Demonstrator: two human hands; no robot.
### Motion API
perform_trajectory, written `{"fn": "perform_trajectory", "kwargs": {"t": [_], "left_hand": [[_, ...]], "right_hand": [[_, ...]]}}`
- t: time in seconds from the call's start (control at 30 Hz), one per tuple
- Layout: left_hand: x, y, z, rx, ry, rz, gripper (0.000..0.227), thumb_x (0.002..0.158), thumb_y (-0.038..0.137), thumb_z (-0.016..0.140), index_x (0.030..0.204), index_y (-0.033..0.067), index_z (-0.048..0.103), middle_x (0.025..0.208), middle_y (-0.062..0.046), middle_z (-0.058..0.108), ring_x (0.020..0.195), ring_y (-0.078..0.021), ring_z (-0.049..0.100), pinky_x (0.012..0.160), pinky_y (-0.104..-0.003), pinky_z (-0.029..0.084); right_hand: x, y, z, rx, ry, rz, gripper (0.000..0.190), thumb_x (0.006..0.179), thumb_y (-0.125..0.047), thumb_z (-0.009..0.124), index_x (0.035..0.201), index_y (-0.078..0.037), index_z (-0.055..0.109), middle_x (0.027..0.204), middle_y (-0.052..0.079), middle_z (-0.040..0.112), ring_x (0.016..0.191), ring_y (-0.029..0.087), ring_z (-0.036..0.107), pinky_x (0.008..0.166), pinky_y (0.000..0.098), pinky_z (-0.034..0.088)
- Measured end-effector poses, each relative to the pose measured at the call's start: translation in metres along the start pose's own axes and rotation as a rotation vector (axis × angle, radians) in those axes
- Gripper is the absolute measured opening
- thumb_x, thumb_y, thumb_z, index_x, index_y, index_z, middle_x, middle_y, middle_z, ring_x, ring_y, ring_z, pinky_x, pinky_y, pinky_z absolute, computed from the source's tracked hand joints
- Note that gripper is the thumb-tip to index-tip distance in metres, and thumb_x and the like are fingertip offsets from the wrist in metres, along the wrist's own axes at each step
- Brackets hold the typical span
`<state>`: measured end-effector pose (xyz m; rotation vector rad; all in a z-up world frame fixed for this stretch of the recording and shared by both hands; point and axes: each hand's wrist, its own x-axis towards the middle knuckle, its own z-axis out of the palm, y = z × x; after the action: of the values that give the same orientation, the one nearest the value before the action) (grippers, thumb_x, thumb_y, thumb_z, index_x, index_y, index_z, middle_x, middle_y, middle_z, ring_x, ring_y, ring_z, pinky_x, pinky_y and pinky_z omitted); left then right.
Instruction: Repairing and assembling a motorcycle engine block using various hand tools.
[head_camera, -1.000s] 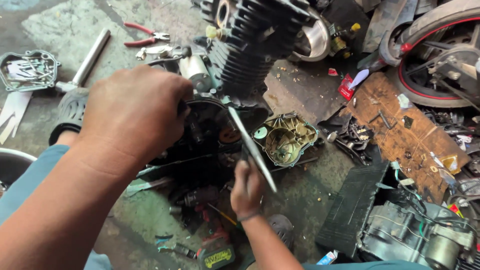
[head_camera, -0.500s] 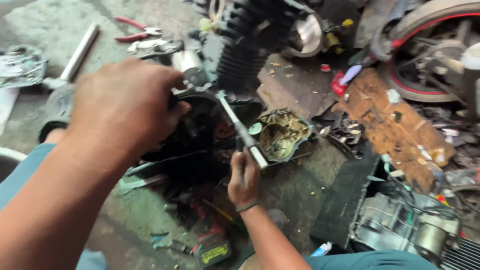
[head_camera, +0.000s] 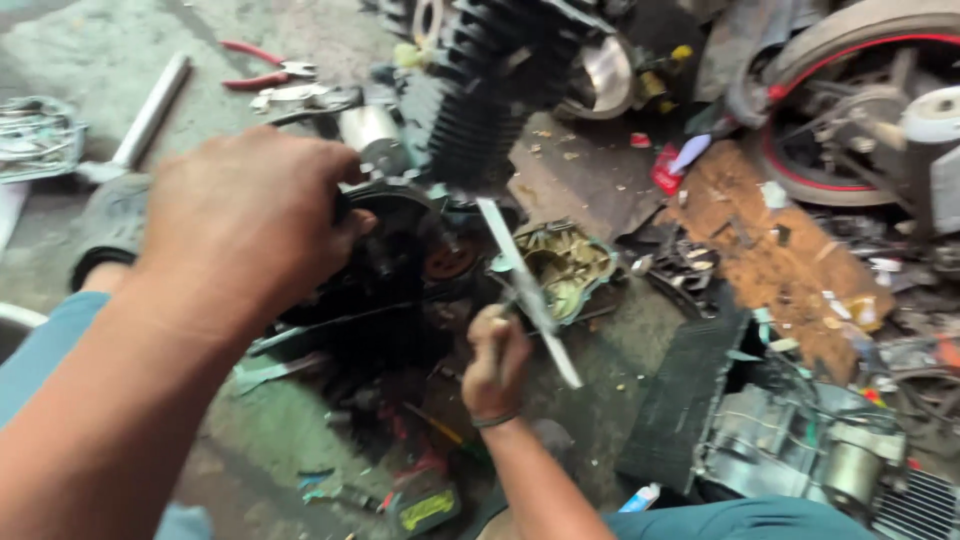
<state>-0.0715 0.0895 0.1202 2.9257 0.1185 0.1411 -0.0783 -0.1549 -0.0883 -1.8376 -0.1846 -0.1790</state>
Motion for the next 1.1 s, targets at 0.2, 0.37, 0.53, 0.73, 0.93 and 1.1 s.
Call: {"fn": "perform_trajectory", "kwargs": {"t": [0.2,0.37,0.53,0.73,0.93,1.1], "left_hand": [[0.001,0.000,0.000,-0.021,-0.025,-0.008,0.036,0.081,0.046,0.081,0.108,0.0231,0.078,0.092,-0.013,0.074,0.085,-0.0378,0.071,0.072,-0.051,0.056],[-0.001,0.002,-0.001,-0.021,-0.037,-0.009,0.036,0.080,0.047,0.081,0.107,0.0229,0.078,0.093,-0.014,0.074,0.086,-0.0379,0.072,0.073,-0.051,0.056],[-0.004,0.000,-0.005,-0.009,-0.058,-0.015,0.035,0.082,0.047,0.081,0.105,0.0210,0.078,0.093,-0.014,0.075,0.089,-0.0379,0.072,0.075,-0.051,0.056],[-0.003,-0.002,-0.002,0.000,-0.062,-0.034,0.038,0.080,0.048,0.081,0.105,0.0200,0.077,0.094,-0.015,0.074,0.089,-0.0386,0.071,0.076,-0.051,0.056],[-0.003,-0.001,-0.003,0.022,-0.091,-0.032,0.038,0.082,0.050,0.081,0.104,0.0188,0.077,0.095,-0.015,0.074,0.090,-0.0384,0.072,0.076,-0.051,0.056],[-0.006,-0.005,0.001,0.012,-0.065,-0.036,0.039,0.082,0.050,0.081,0.105,0.0189,0.077,0.096,-0.015,0.074,0.091,-0.0384,0.071,0.076,-0.051,0.056]], "right_hand": [[-0.003,0.005,-0.004,0.016,-0.012,0.025,0.045,0.110,-0.036,0.042,0.078,-0.005,0.044,0.066,-0.002,0.040,0.062,0.010,0.037,0.056,0.0301,0.033],[-0.005,0.021,-0.006,0.112,-0.021,0.043,0.043,0.111,-0.034,0.044,0.079,-0.005,0.043,0.070,-0.002,0.038,0.065,0.010,0.036,0.057,0.0307,0.033],[-0.007,0.018,0.005,0.048,0.009,-0.067,0.043,0.110,-0.034,0.042,0.079,-0.005,0.044,0.069,-0.001,0.040,0.063,0.011,0.038,0.057,0.0317,0.033],[-0.006,0.000,0.005,-0.054,-0.012,-0.045,0.044,0.110,-0.036,0.042,0.079,-0.005,0.045,0.065,0.001,0.040,0.060,0.014,0.040,0.056,0.0335,0.034],[-0.005,0.009,0.005,-0.110,0.002,-0.194,0.042,0.111,-0.033,0.042,0.081,-0.005,0.047,0.072,0.005,0.042,0.067,0.017,0.042,0.061,0.0364,0.037],[-0.010,0.020,0.007,-0.084,-0.016,-0.132,0.041,0.110,-0.034,0.043,0.082,-0.004,0.048,0.072,0.008,0.045,0.067,0.018,0.044,0.062,0.0372,0.038]]}}
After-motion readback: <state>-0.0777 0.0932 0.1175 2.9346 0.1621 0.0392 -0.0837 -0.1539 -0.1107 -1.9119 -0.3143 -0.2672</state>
